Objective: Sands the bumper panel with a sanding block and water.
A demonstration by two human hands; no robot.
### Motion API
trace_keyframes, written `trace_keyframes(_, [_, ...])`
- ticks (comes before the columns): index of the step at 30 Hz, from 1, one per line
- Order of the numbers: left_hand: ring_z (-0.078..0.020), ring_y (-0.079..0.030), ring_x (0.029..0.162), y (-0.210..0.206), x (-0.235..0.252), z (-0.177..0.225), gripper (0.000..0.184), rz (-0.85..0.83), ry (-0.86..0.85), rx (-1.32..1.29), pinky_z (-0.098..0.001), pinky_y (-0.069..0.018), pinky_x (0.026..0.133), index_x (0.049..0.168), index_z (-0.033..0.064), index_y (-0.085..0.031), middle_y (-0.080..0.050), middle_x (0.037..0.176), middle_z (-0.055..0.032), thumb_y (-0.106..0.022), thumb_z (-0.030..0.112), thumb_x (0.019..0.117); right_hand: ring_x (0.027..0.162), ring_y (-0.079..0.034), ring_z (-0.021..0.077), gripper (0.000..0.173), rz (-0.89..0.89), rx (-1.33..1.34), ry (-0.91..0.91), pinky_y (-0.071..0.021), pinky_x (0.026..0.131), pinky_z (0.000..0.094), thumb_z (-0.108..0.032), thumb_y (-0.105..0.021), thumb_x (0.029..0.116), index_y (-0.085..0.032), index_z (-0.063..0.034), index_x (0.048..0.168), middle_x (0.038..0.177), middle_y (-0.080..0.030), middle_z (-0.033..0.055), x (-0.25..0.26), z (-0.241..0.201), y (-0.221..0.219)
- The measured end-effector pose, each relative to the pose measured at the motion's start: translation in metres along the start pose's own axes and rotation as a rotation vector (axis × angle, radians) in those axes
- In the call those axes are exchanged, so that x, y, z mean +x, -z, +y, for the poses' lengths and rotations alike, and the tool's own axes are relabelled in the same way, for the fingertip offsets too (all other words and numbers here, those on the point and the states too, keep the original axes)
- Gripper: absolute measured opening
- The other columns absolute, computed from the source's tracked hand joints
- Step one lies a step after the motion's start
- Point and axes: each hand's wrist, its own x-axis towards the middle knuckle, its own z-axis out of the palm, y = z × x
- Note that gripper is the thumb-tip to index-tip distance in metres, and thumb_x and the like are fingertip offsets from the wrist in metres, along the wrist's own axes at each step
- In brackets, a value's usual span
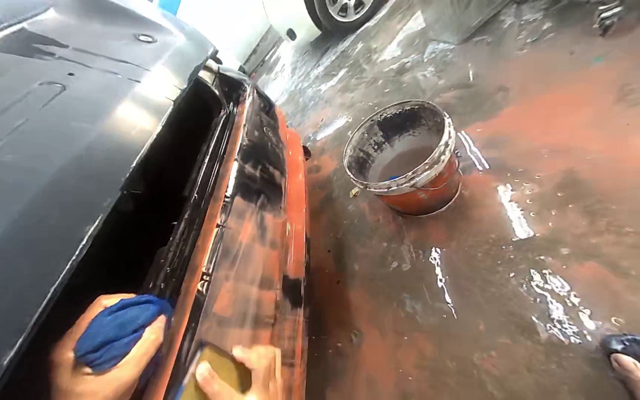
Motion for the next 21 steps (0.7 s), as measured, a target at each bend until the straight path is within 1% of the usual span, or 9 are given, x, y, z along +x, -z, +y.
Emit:
trace_keyframes(2, [-0.0124,-0.069,0.088,0.005,-0.002,-0.005,0.033,-0.030,0.065,-0.115,-0.0328,-0.0595,0.078,0.114,0.0126,-0.065,-0.072,0.100,0.0008,-0.077,0.014,0.0830,0.115,-0.060,0.0260,0.047,0.051,0.001,-0.057,-0.0539,0.094,0.0491,-0.055,-0.063,0.0907,-0.065,-0.0402,0.135,0.125,-0.062,0.0101,0.072,0.030,-0.009])
trace_keyframes(4, [-0.0089,-0.068,0.077,0.007,-0.006,-0.007,0.028,-0.009,0.174,-0.212,-0.0297,-0.0584,0.067,0.115,0.0184,-0.065,-0.072,0.095,0.0058,-0.073,0.015,0.0885,0.112,-0.058,0.0300,0.052,0.110,-0.050,-0.241,-0.0528,0.087,0.0546,-0.053,-0.062,0.0920,-0.060,-0.0399,0.142,0.123,-0.059,0.0116,0.161,0.068,-0.021])
trace_keyframes(6, [-0.0075,-0.068,0.077,0.005,-0.011,-0.009,0.029,0.034,0.208,-0.256,-0.0274,-0.0582,0.068,0.116,0.0218,-0.065,-0.072,0.095,0.0075,-0.074,0.020,0.0889,0.116,-0.054,0.0348,0.056,0.103,-0.067,-0.420,-0.0498,0.089,0.0606,-0.055,-0.061,0.0952,-0.052,-0.0433,0.149,0.128,-0.054,0.0150,0.208,0.084,-0.021])
trace_keyframes(8, [-0.0084,-0.069,0.074,0.001,-0.012,-0.011,0.033,0.085,0.205,-0.276,-0.0265,-0.0589,0.066,0.114,0.0212,-0.066,-0.073,0.092,0.0054,-0.079,0.026,0.0845,0.121,-0.053,0.0308,0.055,0.073,-0.083,-0.404,-0.0497,0.093,0.0584,-0.057,-0.054,0.0986,-0.046,-0.0455,0.152,0.132,-0.051,0.0111,0.176,0.059,-0.015])
trace_keyframes(11, [-0.0087,-0.067,0.065,-0.002,-0.013,-0.004,0.032,0.134,0.275,-0.281,-0.0248,-0.0577,0.057,0.110,0.0216,-0.068,-0.072,0.085,0.0040,-0.080,0.032,0.0816,0.116,-0.058,0.0256,0.049,0.042,-0.013,-0.079,-0.0502,0.095,0.0488,-0.056,-0.063,0.0916,-0.063,-0.0398,0.137,0.130,-0.060,0.0097,0.029,0.003,-0.005])
trace_keyframes(13, [-0.0081,-0.065,0.060,-0.001,-0.013,0.002,0.030,0.121,0.283,-0.277,-0.0239,-0.0564,0.053,0.109,0.0238,-0.068,-0.070,0.081,0.0043,-0.080,0.031,0.0820,0.118,-0.056,0.0234,0.051,-0.011,0.016,0.046,-0.0480,0.099,0.0460,-0.062,-0.063,0.0892,-0.060,-0.0443,0.137,0.132,-0.058,0.0071,-0.007,-0.005,-0.001])
trace_keyframes(17, [-0.0069,-0.066,0.066,-0.004,-0.008,0.006,0.033,0.083,0.198,-0.230,-0.0232,-0.0582,0.058,0.113,0.0220,-0.065,-0.071,0.087,0.0056,-0.079,0.024,0.0823,0.105,-0.059,0.0298,0.052,0.091,-0.036,-0.085,-0.0531,0.082,0.0517,-0.053,-0.065,0.0894,-0.062,-0.0389,0.140,0.119,-0.059,0.0132,0.141,0.058,-0.021])
trace_keyframes(19, [-0.0080,-0.068,0.070,-0.005,-0.006,0.008,0.032,0.068,0.146,-0.188,-0.0247,-0.0593,0.061,0.113,0.0176,-0.063,-0.071,0.089,0.0045,-0.076,0.020,0.0833,0.107,-0.057,0.0320,0.055,0.132,-0.098,-0.246,-0.0500,0.084,0.0532,-0.055,-0.063,0.0920,-0.059,-0.0392,0.144,0.120,-0.056,0.0157,0.208,0.083,-0.030])
trace_keyframes(21, [-0.0096,-0.068,0.072,-0.004,-0.007,0.012,0.031,0.060,0.141,-0.153,-0.0264,-0.0599,0.063,0.113,0.0152,-0.063,-0.070,0.090,0.0032,-0.074,0.017,0.0835,0.114,-0.055,0.0306,0.056,0.108,-0.129,-0.305,-0.0482,0.092,0.0534,-0.057,-0.058,0.0962,-0.053,-0.0404,0.149,0.125,-0.055,0.0135,0.195,0.062,-0.024])
